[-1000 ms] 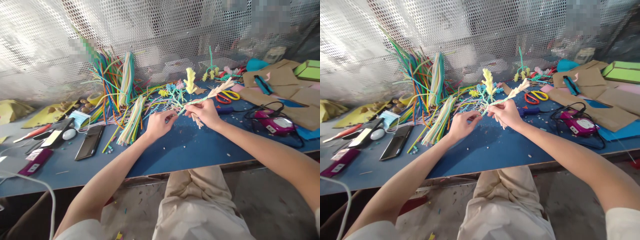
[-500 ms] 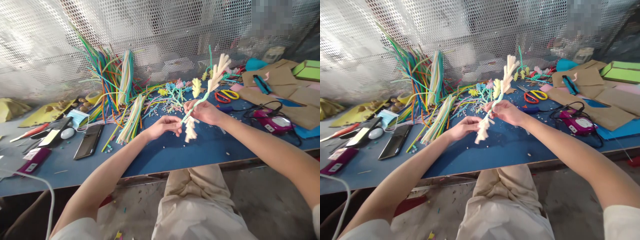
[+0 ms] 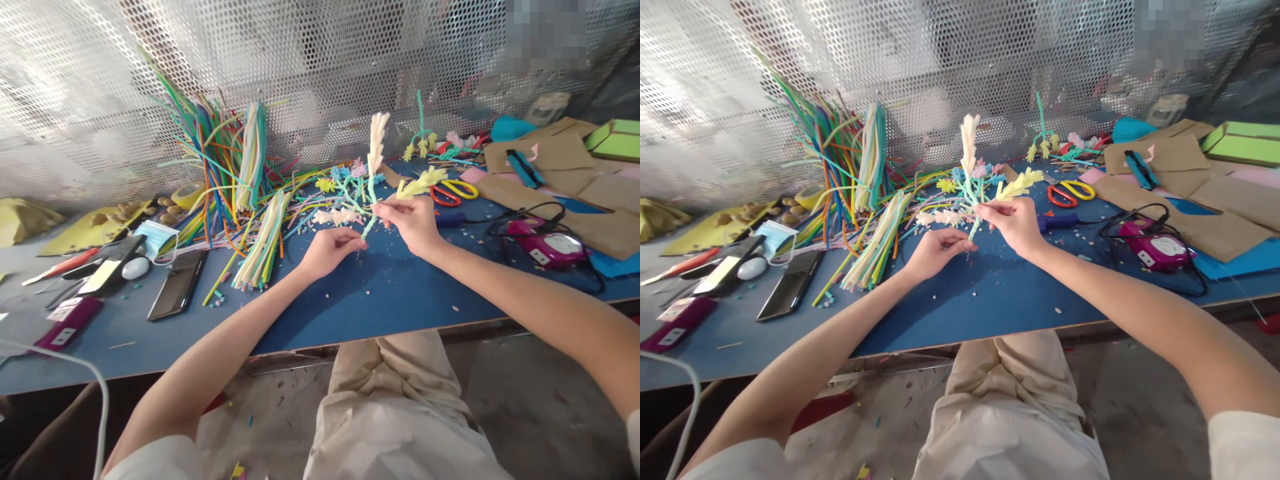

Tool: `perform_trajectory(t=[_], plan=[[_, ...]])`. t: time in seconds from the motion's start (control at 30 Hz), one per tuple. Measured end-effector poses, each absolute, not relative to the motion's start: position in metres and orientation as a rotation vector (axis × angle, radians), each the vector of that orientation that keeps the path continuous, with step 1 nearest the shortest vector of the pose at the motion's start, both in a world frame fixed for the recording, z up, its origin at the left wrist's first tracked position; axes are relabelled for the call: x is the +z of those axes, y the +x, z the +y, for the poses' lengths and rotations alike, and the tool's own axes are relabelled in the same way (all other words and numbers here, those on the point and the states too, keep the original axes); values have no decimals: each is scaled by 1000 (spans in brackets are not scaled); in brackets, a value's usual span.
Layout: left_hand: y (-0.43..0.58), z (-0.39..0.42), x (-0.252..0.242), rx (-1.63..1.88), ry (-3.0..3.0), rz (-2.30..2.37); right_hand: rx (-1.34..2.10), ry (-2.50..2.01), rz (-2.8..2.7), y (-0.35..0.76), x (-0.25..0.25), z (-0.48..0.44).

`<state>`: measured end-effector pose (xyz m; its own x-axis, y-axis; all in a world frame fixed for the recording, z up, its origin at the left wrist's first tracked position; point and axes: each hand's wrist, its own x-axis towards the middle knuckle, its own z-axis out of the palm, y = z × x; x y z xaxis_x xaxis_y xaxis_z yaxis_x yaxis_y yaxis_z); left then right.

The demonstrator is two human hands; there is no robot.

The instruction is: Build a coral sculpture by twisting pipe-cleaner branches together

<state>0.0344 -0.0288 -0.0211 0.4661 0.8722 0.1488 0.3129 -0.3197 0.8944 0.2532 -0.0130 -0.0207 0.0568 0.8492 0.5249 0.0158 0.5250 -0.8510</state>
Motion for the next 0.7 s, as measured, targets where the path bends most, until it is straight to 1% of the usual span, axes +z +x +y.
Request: perform_trajectory(t=[0.1, 0.23, 0.4, 0.53, 0.63, 0.7], plan=[[35, -34, -15, 881, 2120, 1213, 639, -882, -1370, 250, -19, -22], [35, -38, -9, 856, 2130, 1137, 672, -864, -1420, 251, -11, -26], [35, -37, -8, 786, 1875, 895, 890, -753, -1551, 260, -9, -14], [32, -35, -10, 649, 1654, 750, 1193, -571, -1636, 266, -14, -7], [29, -34, -12, 512, 1613, 657, 1421, -451, -1665, 267, -16, -7], [29, -34, -13, 451, 1622, 622, 1454, -416, -1721, 267, -16, -8]])
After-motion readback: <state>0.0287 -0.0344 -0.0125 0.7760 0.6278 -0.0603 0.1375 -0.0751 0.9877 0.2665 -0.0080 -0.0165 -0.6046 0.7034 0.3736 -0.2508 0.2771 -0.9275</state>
